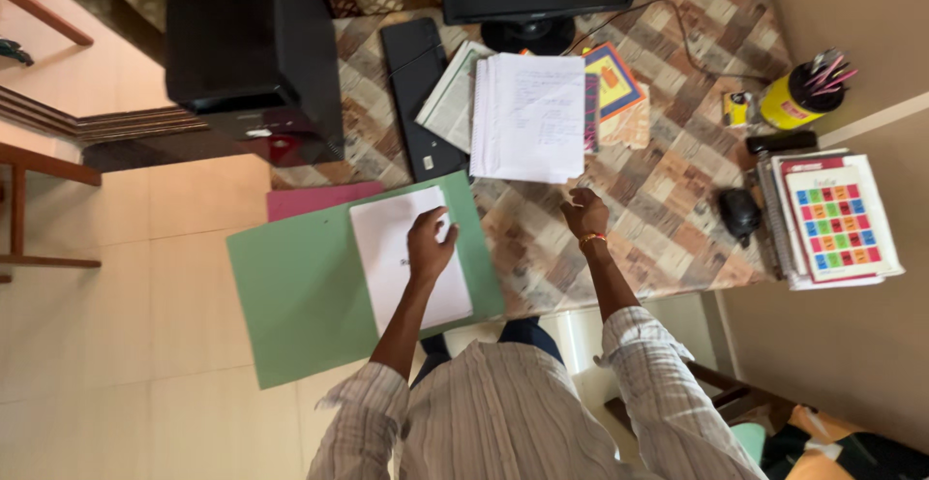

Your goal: The person organizes a cluttered desk by first coiling a computer mouse cable and placing the mouse aside. They then sort through a stack of loose papers, separating them into piles and placing some into a green folder. Finally, they arrange a pen holder and other stationery items on the desk.

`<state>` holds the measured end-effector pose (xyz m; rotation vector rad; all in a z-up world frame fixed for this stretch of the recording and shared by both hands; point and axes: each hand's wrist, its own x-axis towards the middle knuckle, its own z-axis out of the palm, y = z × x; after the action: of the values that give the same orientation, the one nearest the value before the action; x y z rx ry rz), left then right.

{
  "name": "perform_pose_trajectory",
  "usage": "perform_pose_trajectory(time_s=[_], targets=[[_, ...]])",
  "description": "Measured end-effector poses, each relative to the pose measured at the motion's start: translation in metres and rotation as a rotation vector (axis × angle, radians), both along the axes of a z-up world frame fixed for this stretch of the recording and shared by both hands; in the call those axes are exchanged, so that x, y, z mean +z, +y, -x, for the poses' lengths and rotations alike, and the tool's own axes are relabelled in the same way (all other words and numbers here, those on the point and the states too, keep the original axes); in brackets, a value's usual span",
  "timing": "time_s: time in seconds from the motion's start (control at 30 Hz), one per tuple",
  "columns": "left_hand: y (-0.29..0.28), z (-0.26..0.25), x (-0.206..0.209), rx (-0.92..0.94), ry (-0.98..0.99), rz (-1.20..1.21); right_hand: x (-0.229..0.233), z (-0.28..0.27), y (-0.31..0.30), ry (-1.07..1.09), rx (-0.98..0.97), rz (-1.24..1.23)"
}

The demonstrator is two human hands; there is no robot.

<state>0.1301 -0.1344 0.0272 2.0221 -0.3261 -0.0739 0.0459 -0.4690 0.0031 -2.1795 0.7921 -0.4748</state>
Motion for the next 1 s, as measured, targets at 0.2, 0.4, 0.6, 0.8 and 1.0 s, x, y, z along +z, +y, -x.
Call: perform_pose_trajectory(time_s=[0.2,0.4,0.6,0.8,1.0], targets=[[-0.115,-0.035,-0.023,-0.303,-0.218,-0.261,-0.002,-0.040,-0.066,-0.110,0.104,0.061],[-0.180,-0.043,-0.010,-0.321,0.076,-0.684,-0.021,-0.068,-0.104,0.019,0.141,-0.085],[-0.191,-0.023,-0.035,-0.302,0.053,-0.604,-0.032,-0.076,-0.118,0.006,0.005,-0.260],[-0.186,-0.013,-0.062,-0.213,-0.049,-0.441,-0.029,-0.075,-0.128,0.026,-0.092,-0.481],[-0.186,0.004,-0.060,-0.071,-0.129,-0.257,-0.017,-0.056,-0.130,-0.042,-0.043,-0.074]])
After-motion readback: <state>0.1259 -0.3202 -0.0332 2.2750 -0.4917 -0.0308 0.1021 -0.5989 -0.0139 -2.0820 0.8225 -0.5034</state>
